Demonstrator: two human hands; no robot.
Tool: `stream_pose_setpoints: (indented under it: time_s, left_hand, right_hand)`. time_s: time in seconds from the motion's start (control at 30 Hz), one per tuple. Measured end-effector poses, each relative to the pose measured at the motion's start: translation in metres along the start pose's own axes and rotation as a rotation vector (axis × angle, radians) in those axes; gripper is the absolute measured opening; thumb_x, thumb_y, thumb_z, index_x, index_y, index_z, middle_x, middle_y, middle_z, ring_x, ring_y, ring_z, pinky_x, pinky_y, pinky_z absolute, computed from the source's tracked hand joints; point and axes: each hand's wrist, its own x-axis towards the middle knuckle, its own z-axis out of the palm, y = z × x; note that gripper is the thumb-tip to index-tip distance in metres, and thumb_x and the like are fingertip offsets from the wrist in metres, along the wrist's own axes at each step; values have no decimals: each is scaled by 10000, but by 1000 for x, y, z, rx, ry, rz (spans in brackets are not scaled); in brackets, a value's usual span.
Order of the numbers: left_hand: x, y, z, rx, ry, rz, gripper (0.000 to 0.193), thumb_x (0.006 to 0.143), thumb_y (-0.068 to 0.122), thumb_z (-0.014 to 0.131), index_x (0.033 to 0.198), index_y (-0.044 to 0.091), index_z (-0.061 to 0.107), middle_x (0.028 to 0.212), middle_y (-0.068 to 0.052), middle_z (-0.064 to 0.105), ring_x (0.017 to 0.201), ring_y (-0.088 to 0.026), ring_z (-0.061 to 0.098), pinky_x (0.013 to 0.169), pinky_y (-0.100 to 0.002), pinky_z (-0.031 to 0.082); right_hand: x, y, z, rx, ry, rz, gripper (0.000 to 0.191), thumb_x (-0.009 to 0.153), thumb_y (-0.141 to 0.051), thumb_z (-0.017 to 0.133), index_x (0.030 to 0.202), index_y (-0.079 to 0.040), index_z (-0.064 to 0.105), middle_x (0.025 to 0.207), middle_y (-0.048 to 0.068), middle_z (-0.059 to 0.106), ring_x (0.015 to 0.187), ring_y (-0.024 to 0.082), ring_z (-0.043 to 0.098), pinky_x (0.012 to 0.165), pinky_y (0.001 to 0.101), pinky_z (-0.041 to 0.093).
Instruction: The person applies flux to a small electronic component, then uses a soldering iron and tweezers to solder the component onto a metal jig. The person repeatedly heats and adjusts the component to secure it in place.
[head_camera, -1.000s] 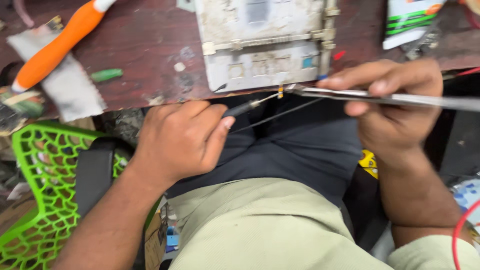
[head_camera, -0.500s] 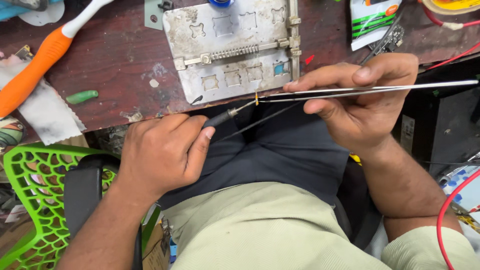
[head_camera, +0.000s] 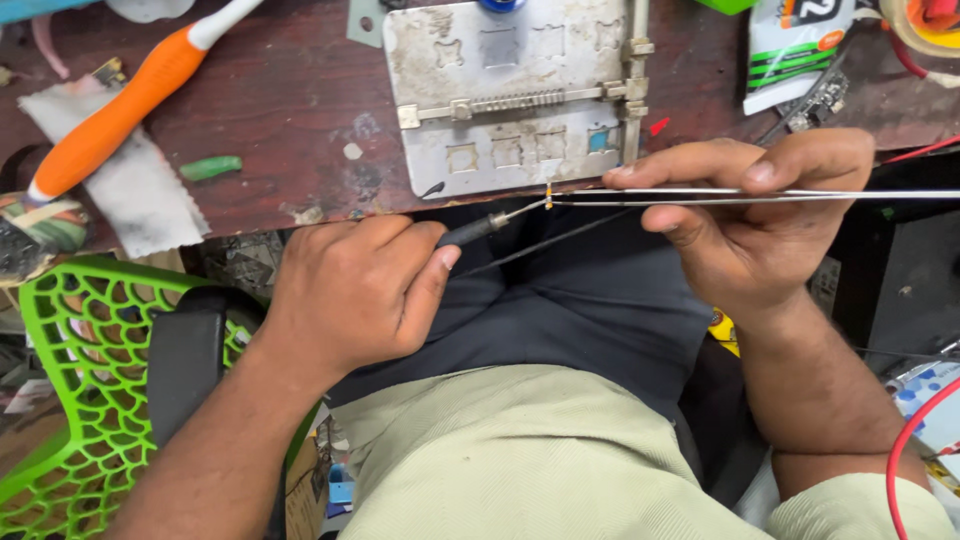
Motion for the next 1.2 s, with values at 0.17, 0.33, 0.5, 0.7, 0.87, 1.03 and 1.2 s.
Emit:
stream_pose_setpoints:
  time_s: [0.17,0.33,0.5,0.7,0.87,1.03,1.2]
  left_hand:
    - [-1,0,-1,-7,47,49,153,955,202,700,910,64,745,776,-82,667,603,-296,653,577,-414,530]
    - [-1,-4,-1,-5,39,53,159,954,209,703,905,65,750,753,-85,654,601,-302,652,570,-418,526]
    - [-3,-3,-1,1,49,75,163,964,205,698,910,60,749,774,-88,659,597,-293,648,570,-411,526]
    - [-4,-2,-1,4,37,55,168,965,209,704,885,68,748,743,-87,645,591,-297,647,563,-410,524]
    - [-5,-3,-1,7,50,68,169,964,210,700,911,59,755,777,-81,672,588,-281,655,562,-401,529]
    - [-5,-2,-1,2,52,66,173,970,211,698,908,60,756,761,-82,664,588,-281,660,558,-402,529]
    - [-6,-3,-1,7,54,59,183,967,225,700,895,65,755,742,-81,653,579,-291,646,554,-410,520]
  right_hand:
    - [3,-1,-1,-17,-3,13,475,1007,-93,654,1133,-71,197,974,266,651,880,361,760,757,346,673]
    - [1,0,-1,-50,-7,-11,480,1015,-81,655,1151,-69,195,990,255,611,878,363,756,763,359,681]
    - [-4,0,-2,-55,-6,2,488,1024,-68,663,1156,-70,194,1020,232,608,874,367,758,758,373,685]
    - [-7,2,-2,-31,13,-6,492,1035,-68,677,1158,-62,201,1010,209,579,881,368,761,768,368,693]
    - [-6,2,-1,-56,13,-25,490,1044,-68,680,1162,-53,204,1056,188,541,882,368,763,759,362,693]
    - [-5,1,-1,-62,12,-47,478,1039,-69,672,1155,-47,209,1096,192,497,875,372,756,748,367,693]
    - [-3,2,-3,-63,-29,-57,477,1052,-79,669,1175,-53,208,1032,198,588,885,380,767,757,365,695]
